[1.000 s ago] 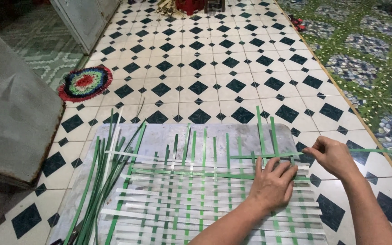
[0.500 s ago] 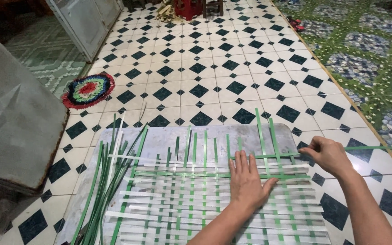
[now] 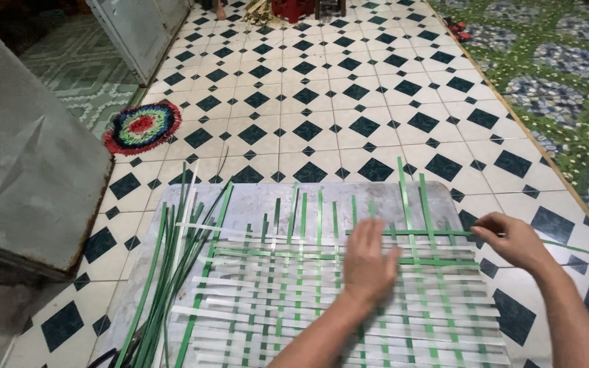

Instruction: The person weaves green plastic straps through a pre-laid grid of white plastic straps on a flat surface. They repeatedly thread each green strap over and under the white straps, then press it down to tighten the weave. The process continues with multiple straps, gradually extending the woven mat.

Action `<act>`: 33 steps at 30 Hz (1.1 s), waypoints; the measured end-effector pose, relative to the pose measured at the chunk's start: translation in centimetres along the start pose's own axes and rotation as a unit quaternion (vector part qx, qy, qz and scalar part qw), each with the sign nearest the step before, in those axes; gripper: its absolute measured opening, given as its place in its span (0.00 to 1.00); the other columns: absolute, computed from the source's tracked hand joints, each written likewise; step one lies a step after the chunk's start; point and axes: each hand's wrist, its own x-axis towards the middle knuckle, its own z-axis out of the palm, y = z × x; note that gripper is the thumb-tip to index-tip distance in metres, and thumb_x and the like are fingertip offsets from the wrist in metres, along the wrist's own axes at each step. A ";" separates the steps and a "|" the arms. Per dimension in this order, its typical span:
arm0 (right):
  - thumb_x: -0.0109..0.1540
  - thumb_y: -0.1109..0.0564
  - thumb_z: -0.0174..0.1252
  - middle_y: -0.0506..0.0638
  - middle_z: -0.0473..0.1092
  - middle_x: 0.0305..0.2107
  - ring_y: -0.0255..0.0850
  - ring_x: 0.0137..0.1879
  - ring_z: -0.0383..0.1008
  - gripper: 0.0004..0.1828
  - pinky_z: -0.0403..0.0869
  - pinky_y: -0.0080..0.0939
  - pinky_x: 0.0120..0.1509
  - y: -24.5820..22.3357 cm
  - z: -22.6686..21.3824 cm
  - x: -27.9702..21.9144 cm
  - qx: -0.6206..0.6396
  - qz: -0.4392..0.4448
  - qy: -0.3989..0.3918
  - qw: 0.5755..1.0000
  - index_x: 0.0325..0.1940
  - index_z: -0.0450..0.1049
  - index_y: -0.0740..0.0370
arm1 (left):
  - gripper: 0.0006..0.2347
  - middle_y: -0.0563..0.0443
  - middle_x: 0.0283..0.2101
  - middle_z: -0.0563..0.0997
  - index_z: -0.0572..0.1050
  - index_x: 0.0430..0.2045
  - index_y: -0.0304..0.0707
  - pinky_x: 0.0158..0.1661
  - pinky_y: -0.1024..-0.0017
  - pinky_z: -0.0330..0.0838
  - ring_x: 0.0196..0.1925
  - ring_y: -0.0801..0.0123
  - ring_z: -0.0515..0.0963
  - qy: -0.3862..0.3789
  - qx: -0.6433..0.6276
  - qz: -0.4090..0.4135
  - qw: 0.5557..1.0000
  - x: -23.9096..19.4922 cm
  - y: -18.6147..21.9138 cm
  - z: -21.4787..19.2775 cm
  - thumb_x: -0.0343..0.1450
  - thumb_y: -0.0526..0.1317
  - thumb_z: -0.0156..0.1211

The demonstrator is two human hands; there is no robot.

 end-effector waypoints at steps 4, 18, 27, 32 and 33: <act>0.61 0.42 0.52 0.49 0.78 0.48 0.45 0.54 0.76 0.22 0.71 0.49 0.57 1.9 -0.8 -0.1 -0.046 0.039 -0.023 0.998 0.51 0.79 0.56 | 0.21 0.50 0.57 0.71 0.63 0.58 0.39 0.62 0.56 0.60 0.61 0.59 0.65 0.021 0.106 -0.083 0.991 0.7 -4.5 -2.3 0.69 0.39 0.52; 0.57 0.44 0.62 0.55 0.75 0.20 0.43 0.26 0.65 0.19 0.61 0.42 0.34 1.6 -0.2 2.2 -0.027 0.011 -0.024 0.999 0.35 0.89 0.61 | 0.34 0.46 0.55 0.71 0.51 0.67 0.39 0.61 0.52 0.51 0.60 0.55 0.64 -0.022 0.093 -0.043 0.994 0.6 -7.3 -3.9 0.66 0.48 0.52; 0.62 0.52 0.57 0.55 0.83 0.22 0.42 0.23 0.69 0.15 0.56 0.47 0.61 -1.5 -0.2 0.3 -0.081 -0.027 -0.013 0.996 0.42 0.86 0.61 | 0.32 0.45 0.51 0.71 0.56 0.63 0.36 0.60 0.57 0.63 0.61 0.53 0.62 0.128 0.061 -0.130 0.981 0.6 -8.7 -3.0 0.61 0.33 0.52; 0.64 0.51 0.50 0.49 0.85 0.34 0.45 0.36 0.82 0.17 0.41 0.51 0.84 -1.0 0.0 0.8 -0.153 -0.044 -0.032 0.987 0.46 0.84 0.54 | 0.30 0.40 0.50 0.71 0.56 0.64 0.32 0.53 0.57 0.64 0.57 0.53 0.63 0.133 0.095 -0.112 0.980 0.6 -9.4 -2.2 0.65 0.41 0.55; 0.65 0.51 0.48 0.48 0.84 0.35 0.44 0.37 0.81 0.18 0.41 0.52 0.83 -0.9 0.0 1.0 -0.169 -0.040 -0.031 0.984 0.47 0.83 0.51 | 0.30 0.42 0.51 0.73 0.55 0.64 0.34 0.55 0.58 0.62 0.56 0.54 0.63 0.113 0.103 -0.123 0.981 0.7 -9.3 -2.3 0.66 0.41 0.56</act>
